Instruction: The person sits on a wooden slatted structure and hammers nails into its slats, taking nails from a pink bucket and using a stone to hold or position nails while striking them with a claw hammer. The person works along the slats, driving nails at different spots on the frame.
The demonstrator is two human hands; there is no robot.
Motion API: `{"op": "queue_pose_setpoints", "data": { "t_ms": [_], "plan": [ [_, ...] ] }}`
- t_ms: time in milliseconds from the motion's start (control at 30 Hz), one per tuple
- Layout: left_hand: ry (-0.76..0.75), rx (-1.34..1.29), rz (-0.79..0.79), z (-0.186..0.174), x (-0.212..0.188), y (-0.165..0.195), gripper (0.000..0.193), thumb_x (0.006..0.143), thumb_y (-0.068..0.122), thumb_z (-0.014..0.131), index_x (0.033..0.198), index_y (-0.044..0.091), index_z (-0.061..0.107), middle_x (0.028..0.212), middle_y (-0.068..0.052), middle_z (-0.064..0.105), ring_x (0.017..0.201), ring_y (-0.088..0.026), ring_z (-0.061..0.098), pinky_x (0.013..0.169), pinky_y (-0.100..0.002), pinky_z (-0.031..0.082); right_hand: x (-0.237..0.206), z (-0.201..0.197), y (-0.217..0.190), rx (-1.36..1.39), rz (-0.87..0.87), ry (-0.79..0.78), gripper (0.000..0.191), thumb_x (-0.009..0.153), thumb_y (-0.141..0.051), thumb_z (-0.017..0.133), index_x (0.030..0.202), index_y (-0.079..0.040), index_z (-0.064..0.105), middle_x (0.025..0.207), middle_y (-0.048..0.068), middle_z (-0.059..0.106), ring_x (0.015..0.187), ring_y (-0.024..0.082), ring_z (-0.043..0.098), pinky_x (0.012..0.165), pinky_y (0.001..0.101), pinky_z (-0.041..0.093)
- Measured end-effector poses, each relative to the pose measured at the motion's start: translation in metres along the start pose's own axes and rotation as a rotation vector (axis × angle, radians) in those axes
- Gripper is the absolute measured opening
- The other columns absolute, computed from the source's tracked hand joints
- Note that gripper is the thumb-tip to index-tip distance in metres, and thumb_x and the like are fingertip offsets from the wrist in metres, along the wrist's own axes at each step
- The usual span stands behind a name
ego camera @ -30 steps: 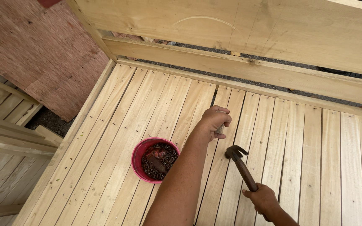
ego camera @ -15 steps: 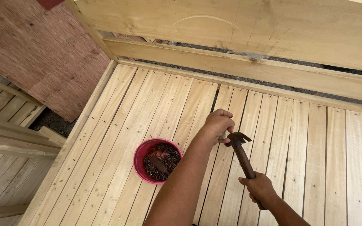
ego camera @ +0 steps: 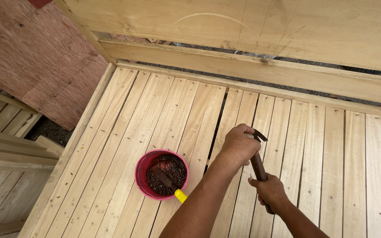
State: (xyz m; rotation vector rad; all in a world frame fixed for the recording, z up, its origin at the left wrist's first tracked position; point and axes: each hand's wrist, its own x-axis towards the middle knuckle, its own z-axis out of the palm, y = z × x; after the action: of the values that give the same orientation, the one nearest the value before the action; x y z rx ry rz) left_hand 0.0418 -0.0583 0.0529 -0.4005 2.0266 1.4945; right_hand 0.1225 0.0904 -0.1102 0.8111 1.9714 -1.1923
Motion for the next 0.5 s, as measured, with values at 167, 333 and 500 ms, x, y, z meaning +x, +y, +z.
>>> {"op": "queue_pose_setpoints", "data": {
  "t_ms": [167, 333, 500],
  "plan": [
    [-0.017, -0.085, 0.116, -0.040, 0.011, 0.047, 0.059, 0.076, 0.000, 0.060, 0.133, 0.011, 0.061, 0.090, -0.009, 0.066, 0.077, -0.014, 0.067, 0.056, -0.030, 0.063, -0.001, 0.007, -0.015, 0.078, 0.020, 0.024, 0.030, 0.092, -0.026, 0.075, 0.093, -0.002, 0.058, 0.055, 0.006, 0.052, 0.041, 0.018, 0.049, 0.042, 0.0357, 0.046],
    [0.020, -0.081, 0.029, -0.058, 0.030, 0.030, 0.059, 0.074, 0.000, 0.059, 0.131, 0.013, 0.063, 0.086, -0.005, 0.065, 0.075, -0.011, 0.064, 0.058, -0.032, 0.064, -0.006, 0.003, -0.013, 0.096, 0.012, 0.007, 0.028, 0.091, -0.023, 0.077, 0.095, -0.003, 0.058, 0.055, 0.004, 0.048, 0.042, 0.016, 0.048, 0.041, 0.0345, 0.046],
    [0.169, -0.130, -0.016, -0.087, 0.026, -0.004, 0.054, 0.074, 0.000, 0.058, 0.125, 0.015, 0.069, 0.084, -0.004, 0.066, 0.072, -0.010, 0.064, 0.065, -0.035, 0.066, -0.007, 0.003, -0.010, 0.026, -0.002, -0.016, 0.028, 0.092, -0.025, 0.075, 0.089, -0.006, 0.055, 0.055, 0.004, 0.050, 0.042, 0.016, 0.049, 0.040, 0.0342, 0.047]
  ]
}}
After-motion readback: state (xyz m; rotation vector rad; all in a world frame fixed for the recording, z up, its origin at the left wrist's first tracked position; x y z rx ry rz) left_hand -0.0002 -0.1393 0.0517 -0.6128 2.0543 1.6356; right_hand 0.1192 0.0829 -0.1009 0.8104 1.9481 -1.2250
